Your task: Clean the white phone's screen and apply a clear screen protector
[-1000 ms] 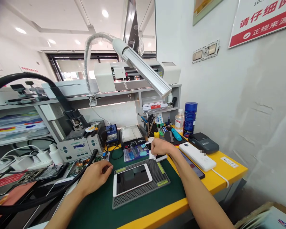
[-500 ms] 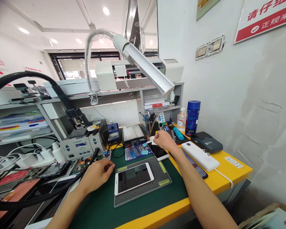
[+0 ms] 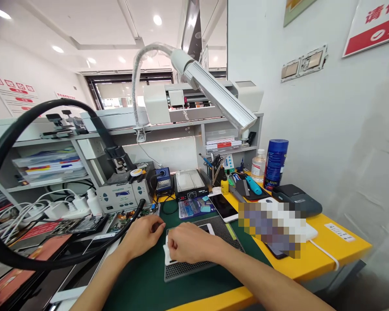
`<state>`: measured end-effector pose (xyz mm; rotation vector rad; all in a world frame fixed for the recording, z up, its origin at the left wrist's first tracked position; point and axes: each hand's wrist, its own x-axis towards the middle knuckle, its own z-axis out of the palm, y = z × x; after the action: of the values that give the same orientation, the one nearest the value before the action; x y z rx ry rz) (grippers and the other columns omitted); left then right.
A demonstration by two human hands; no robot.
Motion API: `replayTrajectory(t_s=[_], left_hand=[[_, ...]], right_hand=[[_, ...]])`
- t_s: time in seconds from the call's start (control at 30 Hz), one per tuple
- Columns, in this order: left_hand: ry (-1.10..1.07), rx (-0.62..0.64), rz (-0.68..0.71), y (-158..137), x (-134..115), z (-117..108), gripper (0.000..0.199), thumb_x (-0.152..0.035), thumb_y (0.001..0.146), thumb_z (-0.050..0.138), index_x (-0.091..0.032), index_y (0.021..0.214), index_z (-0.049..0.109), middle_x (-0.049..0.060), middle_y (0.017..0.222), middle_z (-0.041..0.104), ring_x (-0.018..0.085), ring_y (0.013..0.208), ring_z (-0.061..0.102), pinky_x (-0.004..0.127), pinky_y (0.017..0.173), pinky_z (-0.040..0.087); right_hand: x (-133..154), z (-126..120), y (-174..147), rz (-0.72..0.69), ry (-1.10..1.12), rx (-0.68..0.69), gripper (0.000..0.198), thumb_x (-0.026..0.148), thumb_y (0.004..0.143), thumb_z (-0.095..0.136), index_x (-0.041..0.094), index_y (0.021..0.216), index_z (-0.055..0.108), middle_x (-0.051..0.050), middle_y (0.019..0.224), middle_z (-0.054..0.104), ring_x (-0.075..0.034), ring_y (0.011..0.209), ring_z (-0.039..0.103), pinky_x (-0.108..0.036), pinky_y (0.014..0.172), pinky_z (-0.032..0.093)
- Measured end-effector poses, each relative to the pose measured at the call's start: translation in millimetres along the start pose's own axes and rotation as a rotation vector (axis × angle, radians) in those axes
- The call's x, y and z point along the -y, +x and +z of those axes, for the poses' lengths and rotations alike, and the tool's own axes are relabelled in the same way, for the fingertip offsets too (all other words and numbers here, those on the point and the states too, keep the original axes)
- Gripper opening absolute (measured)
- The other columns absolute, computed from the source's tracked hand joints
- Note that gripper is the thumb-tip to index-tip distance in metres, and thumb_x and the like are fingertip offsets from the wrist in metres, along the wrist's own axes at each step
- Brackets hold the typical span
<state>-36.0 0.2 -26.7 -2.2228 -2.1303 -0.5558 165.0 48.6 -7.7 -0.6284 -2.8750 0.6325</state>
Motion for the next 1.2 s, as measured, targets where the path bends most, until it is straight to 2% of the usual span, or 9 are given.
replayTrajectory(t_s=[0.1, 0.23, 0.47, 0.63, 0.93, 1.07, 1.13, 1.2], left_hand=[[-0.008, -0.001, 0.011, 0, 1, 0, 0.018, -0.029, 0.093, 0.052, -0.024, 0.088, 0.068, 0.002, 0.084, 0.071, 0.020, 0.076, 0.064, 0.029, 0.064, 0.036], [-0.022, -0.009, 0.022, -1, 2, 0, 0.018, -0.029, 0.092, 0.052, -0.025, 0.086, 0.068, 0.001, 0.081, 0.070, 0.019, 0.074, 0.063, 0.028, 0.063, 0.035], [-0.040, -0.026, 0.032, -1, 4, 2, 0.018, -0.029, 0.093, 0.052, -0.025, 0.085, 0.067, 0.000, 0.078, 0.069, 0.019, 0.071, 0.062, 0.029, 0.063, 0.034], [-0.042, -0.020, 0.029, 0, 4, 2, 0.018, -0.030, 0.093, 0.052, -0.025, 0.085, 0.068, 0.000, 0.078, 0.069, 0.018, 0.071, 0.061, 0.029, 0.063, 0.034], [-0.061, -0.017, 0.018, 0, 4, 2, 0.019, -0.031, 0.092, 0.052, -0.024, 0.086, 0.068, 0.000, 0.077, 0.069, 0.019, 0.069, 0.061, 0.029, 0.062, 0.032], [-0.076, -0.018, 0.021, 0, 4, 2, 0.019, -0.030, 0.092, 0.051, -0.024, 0.084, 0.068, 0.000, 0.077, 0.069, 0.019, 0.068, 0.060, 0.029, 0.061, 0.030], [-0.084, -0.019, 0.023, 0, 4, 2, 0.020, -0.030, 0.092, 0.051, -0.024, 0.084, 0.068, 0.000, 0.077, 0.069, 0.019, 0.068, 0.060, 0.029, 0.061, 0.030], [-0.088, -0.022, 0.021, -1, 3, 2, 0.019, -0.030, 0.092, 0.052, -0.024, 0.084, 0.068, 0.001, 0.076, 0.069, 0.019, 0.068, 0.060, 0.029, 0.061, 0.029]], right_hand=[[-14, -5, 3, 0.130, -0.064, -0.067, 0.011, 0.011, 0.072, 0.057, 0.019, 0.064, 0.061, -0.003, 0.067, 0.065, -0.016, 0.064, 0.057, -0.024, 0.054, 0.029], [-50, -24, 0, 0.308, -0.094, -0.124, 0.019, 0.010, 0.072, 0.057, 0.018, 0.055, 0.058, -0.005, 0.061, 0.061, -0.017, 0.062, 0.057, -0.026, 0.053, 0.029], [-107, -72, -28, 0.593, -0.137, -0.328, 0.015, 0.012, 0.073, 0.057, 0.017, 0.062, 0.066, -0.009, 0.071, 0.067, -0.021, 0.072, 0.063, -0.026, 0.060, 0.036], [-127, -87, -39, 0.702, -0.145, -0.436, 0.013, 0.016, 0.078, 0.060, 0.018, 0.072, 0.071, -0.010, 0.079, 0.071, -0.023, 0.082, 0.066, -0.026, 0.066, 0.038], [-132, -78, -37, 0.750, -0.197, -0.581, 0.020, 0.024, 0.087, 0.056, 0.016, 0.084, 0.074, -0.014, 0.088, 0.074, -0.028, 0.084, 0.068, -0.029, 0.066, 0.041], [-122, -64, -23, 0.631, -0.238, -0.621, 0.027, 0.031, 0.093, 0.051, 0.018, 0.102, 0.072, -0.010, 0.097, 0.075, -0.024, 0.090, 0.068, -0.028, 0.073, 0.045], [-115, -54, -11, 0.534, -0.284, -0.632, 0.030, 0.031, 0.095, 0.050, 0.018, 0.115, 0.068, -0.009, 0.111, 0.073, -0.023, 0.101, 0.065, -0.028, 0.081, 0.046], [-108, -45, 3, 0.440, -0.340, -0.622, 0.032, 0.030, 0.095, 0.051, 0.018, 0.119, 0.067, -0.009, 0.119, 0.070, -0.024, 0.110, 0.060, -0.030, 0.088, 0.045]])
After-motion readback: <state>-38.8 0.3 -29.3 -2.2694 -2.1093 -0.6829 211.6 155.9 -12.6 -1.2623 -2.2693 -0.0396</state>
